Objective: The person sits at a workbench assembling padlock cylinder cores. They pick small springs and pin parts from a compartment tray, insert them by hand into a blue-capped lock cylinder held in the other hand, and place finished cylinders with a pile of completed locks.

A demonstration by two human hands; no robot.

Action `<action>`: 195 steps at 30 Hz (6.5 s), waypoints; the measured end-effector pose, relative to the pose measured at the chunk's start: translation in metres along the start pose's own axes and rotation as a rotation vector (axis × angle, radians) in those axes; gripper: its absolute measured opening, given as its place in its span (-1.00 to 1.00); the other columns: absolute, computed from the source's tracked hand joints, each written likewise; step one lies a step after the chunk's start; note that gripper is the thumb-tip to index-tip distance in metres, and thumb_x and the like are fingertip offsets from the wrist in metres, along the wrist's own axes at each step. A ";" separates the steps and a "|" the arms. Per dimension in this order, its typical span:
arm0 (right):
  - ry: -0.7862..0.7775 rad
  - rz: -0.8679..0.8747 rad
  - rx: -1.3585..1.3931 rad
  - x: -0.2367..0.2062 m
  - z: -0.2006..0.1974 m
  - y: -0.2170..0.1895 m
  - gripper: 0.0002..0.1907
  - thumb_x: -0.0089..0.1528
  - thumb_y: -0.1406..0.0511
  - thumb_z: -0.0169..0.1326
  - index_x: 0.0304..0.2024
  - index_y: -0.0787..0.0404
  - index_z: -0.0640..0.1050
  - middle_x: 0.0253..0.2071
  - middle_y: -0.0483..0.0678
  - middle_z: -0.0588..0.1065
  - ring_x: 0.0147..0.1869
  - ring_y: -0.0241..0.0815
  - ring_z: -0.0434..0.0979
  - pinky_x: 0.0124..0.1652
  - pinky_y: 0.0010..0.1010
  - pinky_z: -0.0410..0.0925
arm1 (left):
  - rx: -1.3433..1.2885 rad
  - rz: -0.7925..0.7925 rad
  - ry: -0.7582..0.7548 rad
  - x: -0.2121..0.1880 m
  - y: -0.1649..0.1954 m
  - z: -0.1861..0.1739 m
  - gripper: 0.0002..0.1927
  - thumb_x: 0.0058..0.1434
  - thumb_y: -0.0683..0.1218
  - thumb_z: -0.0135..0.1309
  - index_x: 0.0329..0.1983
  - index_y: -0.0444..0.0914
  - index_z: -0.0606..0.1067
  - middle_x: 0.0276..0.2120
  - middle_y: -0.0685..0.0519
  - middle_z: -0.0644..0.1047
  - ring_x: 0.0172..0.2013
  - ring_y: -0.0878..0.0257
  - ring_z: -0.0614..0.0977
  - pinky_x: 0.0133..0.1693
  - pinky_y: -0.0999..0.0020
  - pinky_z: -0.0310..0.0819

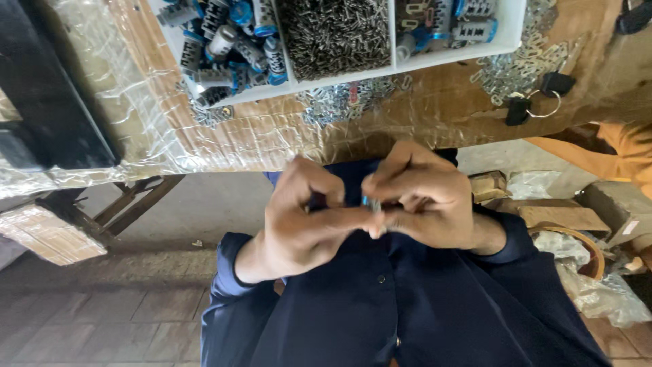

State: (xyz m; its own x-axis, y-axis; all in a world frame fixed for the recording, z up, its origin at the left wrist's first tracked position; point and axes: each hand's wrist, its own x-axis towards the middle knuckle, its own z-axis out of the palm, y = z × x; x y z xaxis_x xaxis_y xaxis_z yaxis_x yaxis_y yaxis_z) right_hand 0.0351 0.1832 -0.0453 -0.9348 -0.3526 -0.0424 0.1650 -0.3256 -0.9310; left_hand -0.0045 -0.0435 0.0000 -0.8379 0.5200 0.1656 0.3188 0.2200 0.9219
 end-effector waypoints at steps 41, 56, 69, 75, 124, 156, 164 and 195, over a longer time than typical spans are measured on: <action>0.170 0.069 0.086 -0.004 0.001 -0.005 -0.59 0.23 0.53 0.27 0.11 0.37 0.48 0.17 0.14 0.38 -0.02 -0.21 0.65 -0.09 -0.49 0.65 | 0.018 0.002 0.189 -0.002 0.001 0.011 -0.75 0.17 -0.30 0.34 -0.14 -0.25 0.56 -0.18 0.02 0.62 -0.18 0.15 0.59 -0.13 0.26 0.52; -0.064 0.025 0.159 -0.009 -0.037 -0.019 -0.65 0.15 0.43 0.42 -0.03 0.33 0.63 -0.04 0.04 0.47 0.01 -0.13 0.59 -0.10 -0.43 0.51 | -0.721 -0.525 -0.166 0.031 0.004 0.021 -0.56 0.16 -0.22 0.34 0.08 -0.25 0.47 -0.20 0.11 0.43 -0.25 0.39 0.43 -0.23 0.53 0.33; 0.763 -0.242 0.186 -0.061 -0.069 -0.027 -0.91 0.41 0.44 0.23 -0.08 0.36 0.57 -0.18 0.15 0.54 -0.33 -0.18 0.46 -0.38 -0.53 0.39 | 0.391 0.264 -0.030 0.114 0.011 0.070 -0.71 0.20 -0.19 0.30 -0.02 -0.30 0.54 -0.03 -0.01 0.53 -0.13 0.13 0.59 -0.14 0.30 0.56; 0.367 0.062 0.174 -0.033 -0.034 -0.013 -0.77 0.33 0.50 0.16 0.04 0.39 0.51 -0.07 0.19 0.57 -0.17 -0.16 0.64 -0.20 -0.40 0.58 | -0.952 -0.326 0.264 0.039 -0.004 0.026 -0.78 0.25 -0.15 0.27 -0.14 -0.24 0.45 -0.35 0.01 0.45 -0.42 0.27 0.66 -0.35 0.28 0.62; -0.072 -0.238 -0.982 0.156 -0.059 -0.127 -0.79 0.40 0.51 0.22 0.09 0.36 0.59 -0.06 0.07 0.58 -0.02 -0.19 0.66 -0.12 -0.48 0.54 | 0.802 0.121 0.191 0.126 -0.029 -0.033 -0.88 0.38 -0.18 0.25 -0.08 -0.28 0.56 -0.17 0.05 0.50 -0.14 0.11 0.44 -0.06 0.22 0.37; -0.125 -0.327 -0.557 0.159 -0.067 -0.069 -0.63 0.36 0.66 0.21 0.16 0.51 0.42 0.21 0.26 0.43 0.17 -0.04 0.63 0.11 -0.45 0.62 | 0.245 0.076 0.297 0.126 -0.023 -0.040 -0.80 0.39 -0.29 0.34 -0.02 -0.30 0.55 -0.09 0.03 0.64 -0.14 0.22 0.58 -0.07 0.36 0.44; -0.150 -0.303 -0.514 0.161 -0.061 -0.073 -0.67 0.33 0.69 0.22 0.06 0.57 0.39 0.14 0.34 0.43 0.12 0.03 0.64 0.10 -0.37 0.62 | -0.067 0.011 0.376 0.119 -0.030 -0.030 -0.84 0.37 -0.36 0.26 -0.05 -0.40 0.51 -0.11 -0.12 0.63 -0.11 0.23 0.68 -0.09 0.45 0.64; -0.144 -0.302 -0.502 0.161 -0.061 -0.073 -0.67 0.30 0.67 0.25 0.05 0.59 0.44 0.13 0.34 0.46 0.16 0.07 0.64 0.09 -0.35 0.64 | -0.217 -0.122 0.392 0.102 -0.028 -0.024 -0.69 0.46 -0.38 0.21 0.10 -0.40 0.32 -0.11 -0.13 0.58 -0.02 0.24 0.72 0.02 0.48 0.67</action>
State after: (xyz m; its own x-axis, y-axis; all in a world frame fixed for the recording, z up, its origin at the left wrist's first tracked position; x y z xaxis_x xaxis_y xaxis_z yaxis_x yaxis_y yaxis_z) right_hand -0.1468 0.2035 -0.0065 -0.8597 -0.4353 0.2673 -0.3022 0.0115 -0.9532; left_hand -0.1096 -0.0167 -0.0001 -0.9811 0.1410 0.1326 0.1423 0.0603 0.9880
